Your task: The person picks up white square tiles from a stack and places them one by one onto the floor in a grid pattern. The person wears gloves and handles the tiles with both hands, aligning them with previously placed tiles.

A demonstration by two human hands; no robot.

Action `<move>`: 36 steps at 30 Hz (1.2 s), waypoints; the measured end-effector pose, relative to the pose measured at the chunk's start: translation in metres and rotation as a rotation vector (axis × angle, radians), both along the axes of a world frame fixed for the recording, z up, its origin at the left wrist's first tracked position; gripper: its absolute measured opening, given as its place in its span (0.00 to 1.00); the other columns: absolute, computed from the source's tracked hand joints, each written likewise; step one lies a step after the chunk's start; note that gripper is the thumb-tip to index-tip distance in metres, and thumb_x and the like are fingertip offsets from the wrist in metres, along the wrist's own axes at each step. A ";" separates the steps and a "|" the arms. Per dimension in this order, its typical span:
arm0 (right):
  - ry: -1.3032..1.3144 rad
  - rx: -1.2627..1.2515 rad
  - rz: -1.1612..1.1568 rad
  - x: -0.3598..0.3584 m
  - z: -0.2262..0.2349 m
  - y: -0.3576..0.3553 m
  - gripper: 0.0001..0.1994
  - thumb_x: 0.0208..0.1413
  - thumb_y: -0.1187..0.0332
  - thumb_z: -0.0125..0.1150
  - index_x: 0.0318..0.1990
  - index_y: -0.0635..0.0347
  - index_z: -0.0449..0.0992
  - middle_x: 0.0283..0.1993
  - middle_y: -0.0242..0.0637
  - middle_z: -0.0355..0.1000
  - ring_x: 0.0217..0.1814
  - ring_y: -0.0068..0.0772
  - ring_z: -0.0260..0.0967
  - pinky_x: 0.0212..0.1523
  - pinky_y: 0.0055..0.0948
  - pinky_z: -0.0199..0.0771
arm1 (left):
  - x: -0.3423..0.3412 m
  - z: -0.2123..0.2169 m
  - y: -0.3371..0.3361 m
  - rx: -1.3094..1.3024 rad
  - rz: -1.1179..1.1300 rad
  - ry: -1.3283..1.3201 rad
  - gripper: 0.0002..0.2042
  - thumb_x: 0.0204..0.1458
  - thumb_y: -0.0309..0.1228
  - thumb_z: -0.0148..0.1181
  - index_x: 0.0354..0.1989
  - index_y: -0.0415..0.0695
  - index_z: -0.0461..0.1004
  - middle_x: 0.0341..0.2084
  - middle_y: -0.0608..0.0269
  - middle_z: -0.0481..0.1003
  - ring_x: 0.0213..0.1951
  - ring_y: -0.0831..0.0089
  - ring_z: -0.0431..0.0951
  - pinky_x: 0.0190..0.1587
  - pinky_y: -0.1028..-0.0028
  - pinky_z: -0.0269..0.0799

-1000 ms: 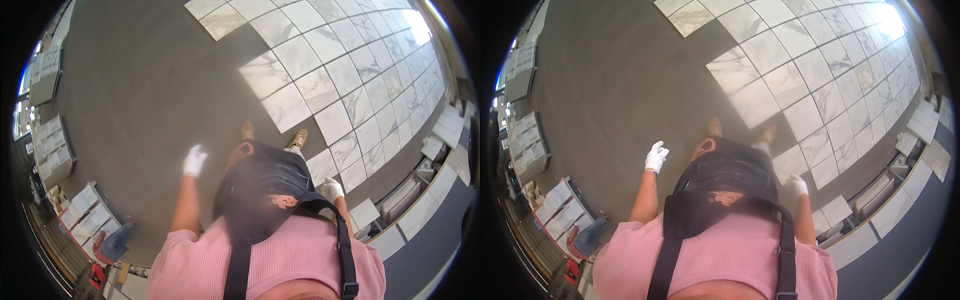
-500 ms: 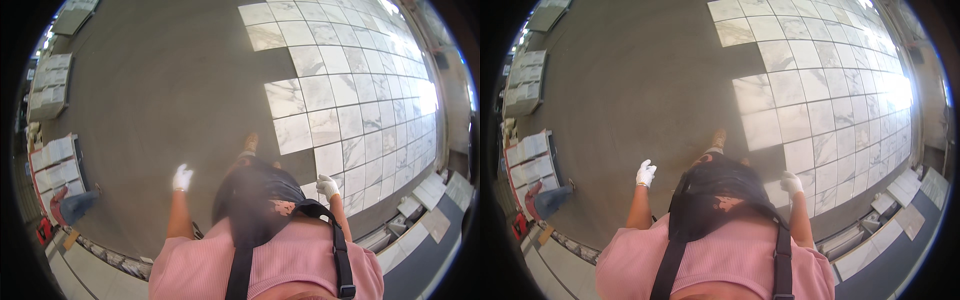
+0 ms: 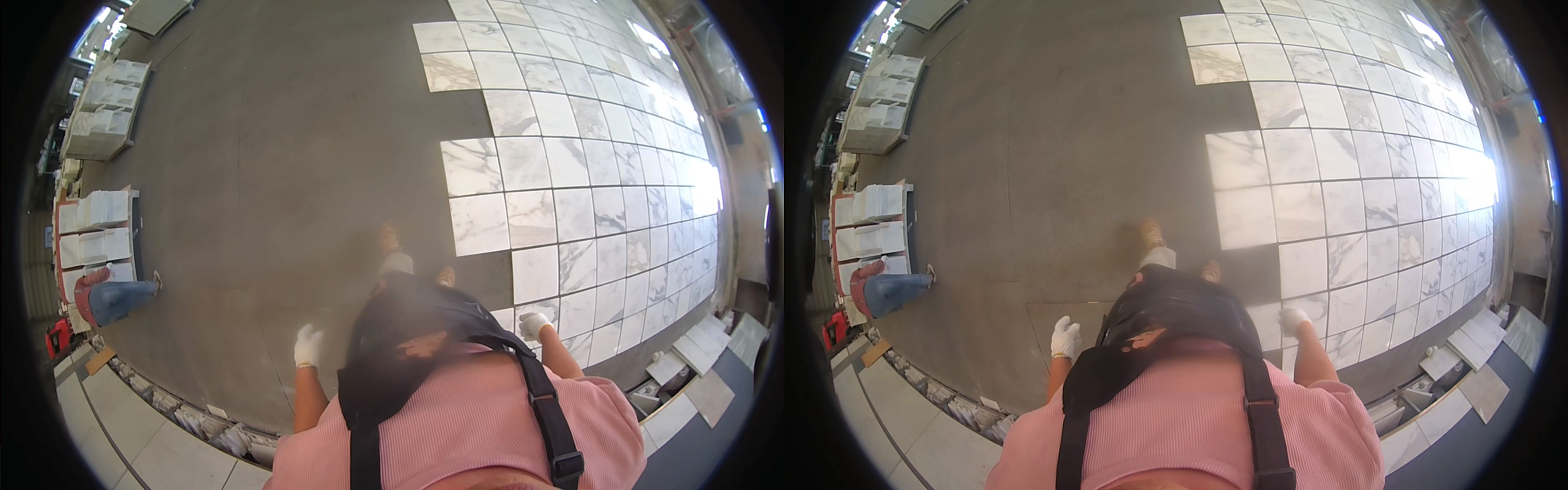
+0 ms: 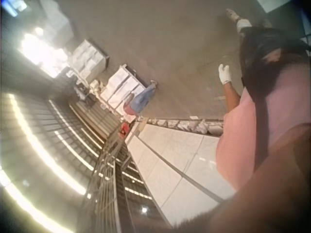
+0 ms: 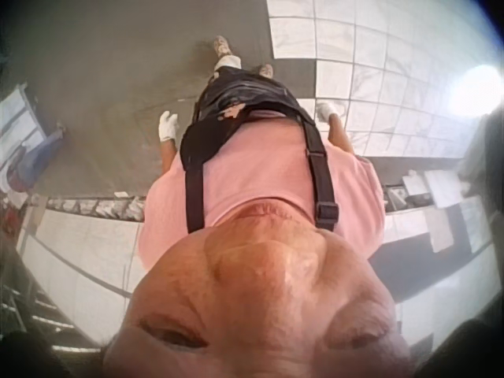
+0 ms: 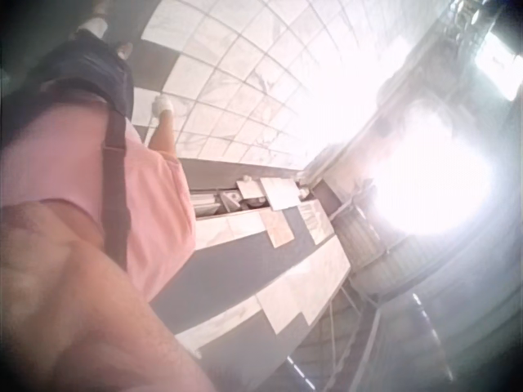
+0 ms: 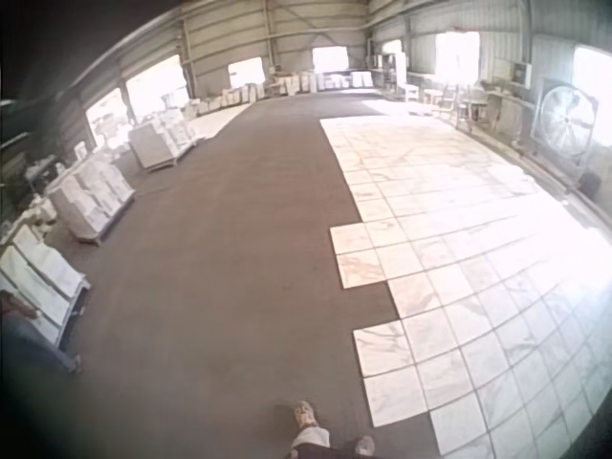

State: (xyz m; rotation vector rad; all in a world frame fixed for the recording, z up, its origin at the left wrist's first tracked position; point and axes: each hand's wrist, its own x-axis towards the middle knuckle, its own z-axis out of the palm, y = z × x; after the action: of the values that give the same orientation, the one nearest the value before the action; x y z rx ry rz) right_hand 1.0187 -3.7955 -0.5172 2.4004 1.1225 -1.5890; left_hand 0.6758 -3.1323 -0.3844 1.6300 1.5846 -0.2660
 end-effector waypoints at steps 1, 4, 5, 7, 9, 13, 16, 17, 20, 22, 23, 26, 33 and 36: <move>0.030 -0.098 0.084 0.007 -0.014 -0.004 0.09 0.52 0.65 0.62 0.37 0.52 0.86 0.45 0.39 0.82 0.49 0.43 0.79 0.47 0.42 0.80 | -0.005 0.011 -0.007 -0.025 0.064 -0.067 0.30 0.56 0.34 0.66 0.67 0.42 0.66 0.45 0.54 0.77 0.37 0.68 0.77 0.41 0.67 0.76; -0.133 -0.253 0.383 0.037 -0.029 0.009 0.07 0.53 0.64 0.63 0.38 0.44 0.84 0.48 0.22 0.81 0.54 0.29 0.75 0.59 0.28 0.75 | -0.015 0.045 -0.036 -0.110 0.228 -0.049 0.29 0.55 0.35 0.66 0.64 0.38 0.69 0.58 0.47 0.75 0.51 0.60 0.80 0.55 0.63 0.74; -0.186 -0.071 -0.351 0.045 -0.021 0.015 0.12 0.51 0.67 0.60 0.41 0.55 0.84 0.45 0.44 0.82 0.46 0.48 0.81 0.46 0.43 0.81 | -0.017 0.052 -0.042 -0.124 0.277 -0.072 0.29 0.55 0.35 0.66 0.65 0.37 0.68 0.59 0.47 0.74 0.51 0.60 0.79 0.55 0.63 0.74; -0.277 -0.092 0.074 0.083 -0.016 0.052 0.07 0.59 0.64 0.56 0.38 0.44 0.82 0.49 0.19 0.80 0.56 0.21 0.73 0.63 0.25 0.71 | -0.020 0.053 -0.038 -0.144 0.297 -0.083 0.31 0.55 0.34 0.66 0.67 0.36 0.67 0.60 0.47 0.74 0.53 0.60 0.78 0.56 0.64 0.73; -0.256 0.046 0.126 0.118 -0.009 0.090 0.08 0.60 0.66 0.55 0.43 0.45 0.80 0.40 0.23 0.77 0.43 0.23 0.71 0.48 0.28 0.71 | -0.029 0.041 -0.022 -0.156 0.236 -0.056 0.32 0.56 0.33 0.66 0.68 0.36 0.65 0.60 0.46 0.73 0.54 0.60 0.76 0.57 0.63 0.72; -0.156 0.290 -0.005 0.155 -0.002 0.187 0.14 0.60 0.71 0.56 0.52 0.47 0.78 0.28 0.28 0.73 0.23 0.26 0.68 0.24 0.32 0.71 | -0.056 0.002 0.038 -0.163 0.176 -0.068 0.34 0.56 0.32 0.65 0.70 0.35 0.61 0.60 0.46 0.73 0.54 0.59 0.75 0.56 0.64 0.72; 0.094 0.271 -0.640 0.147 0.016 0.263 0.17 0.58 0.71 0.59 0.55 0.50 0.78 0.28 0.29 0.76 0.23 0.26 0.70 0.24 0.32 0.72 | -0.066 -0.004 0.091 -0.186 0.271 -0.129 0.33 0.57 0.32 0.65 0.71 0.36 0.61 0.56 0.49 0.74 0.46 0.63 0.78 0.49 0.65 0.76; 0.144 0.240 -0.845 0.143 0.026 0.288 0.18 0.58 0.71 0.60 0.57 0.50 0.78 0.28 0.30 0.76 0.24 0.26 0.71 0.24 0.32 0.72 | -0.065 0.001 0.110 -0.211 0.305 -0.105 0.33 0.57 0.31 0.64 0.71 0.37 0.61 0.54 0.50 0.75 0.43 0.65 0.78 0.45 0.67 0.76; 0.128 0.222 -0.822 0.128 0.053 0.370 0.20 0.57 0.70 0.61 0.59 0.52 0.78 0.31 0.31 0.78 0.26 0.27 0.73 0.26 0.32 0.74 | -0.055 0.024 0.163 -0.174 0.410 -0.144 0.32 0.57 0.29 0.64 0.70 0.38 0.61 0.48 0.54 0.76 0.34 0.70 0.77 0.37 0.70 0.76; 0.125 0.228 -0.772 0.117 0.074 0.408 0.22 0.55 0.69 0.63 0.59 0.52 0.79 0.32 0.32 0.79 0.28 0.28 0.75 0.28 0.33 0.77 | -0.048 0.031 0.199 -0.132 0.434 -0.169 0.31 0.57 0.28 0.64 0.69 0.39 0.62 0.47 0.53 0.77 0.35 0.70 0.77 0.37 0.69 0.76; 0.128 0.225 -0.735 0.117 0.084 0.423 0.22 0.55 0.68 0.64 0.59 0.53 0.79 0.34 0.33 0.79 0.30 0.29 0.76 0.29 0.33 0.78 | -0.044 0.029 0.223 -0.135 0.408 -0.138 0.31 0.57 0.29 0.65 0.69 0.39 0.63 0.48 0.53 0.77 0.36 0.69 0.78 0.39 0.69 0.77; 0.085 0.164 -0.475 0.116 0.106 0.456 0.20 0.56 0.66 0.63 0.57 0.53 0.80 0.39 0.35 0.81 0.37 0.32 0.78 0.35 0.34 0.80 | -0.032 0.014 0.283 -0.109 0.346 -0.110 0.30 0.56 0.30 0.65 0.68 0.39 0.65 0.50 0.53 0.77 0.42 0.67 0.78 0.45 0.68 0.76; 0.090 -0.181 -0.251 0.153 0.069 0.465 0.10 0.59 0.62 0.59 0.44 0.46 0.83 0.42 0.28 0.80 0.51 0.33 0.77 0.54 0.33 0.78 | 0.077 -0.020 0.391 0.005 0.022 -0.320 0.30 0.57 0.32 0.65 0.69 0.43 0.64 0.35 0.69 0.73 0.32 0.79 0.71 0.33 0.74 0.71; 0.164 -0.102 -0.310 0.171 0.036 0.476 0.08 0.56 0.63 0.62 0.39 0.50 0.86 0.43 0.30 0.81 0.48 0.36 0.78 0.50 0.37 0.79 | 0.133 0.002 0.423 0.027 -0.095 -0.256 0.31 0.57 0.33 0.65 0.70 0.43 0.63 0.37 0.69 0.74 0.34 0.79 0.71 0.37 0.73 0.72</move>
State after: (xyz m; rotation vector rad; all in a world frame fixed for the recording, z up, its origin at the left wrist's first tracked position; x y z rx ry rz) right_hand 1.1900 -3.3198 -0.4814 2.5097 0.6896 -1.9119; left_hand 0.8085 -2.7093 -0.3827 1.6892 1.3252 -0.0805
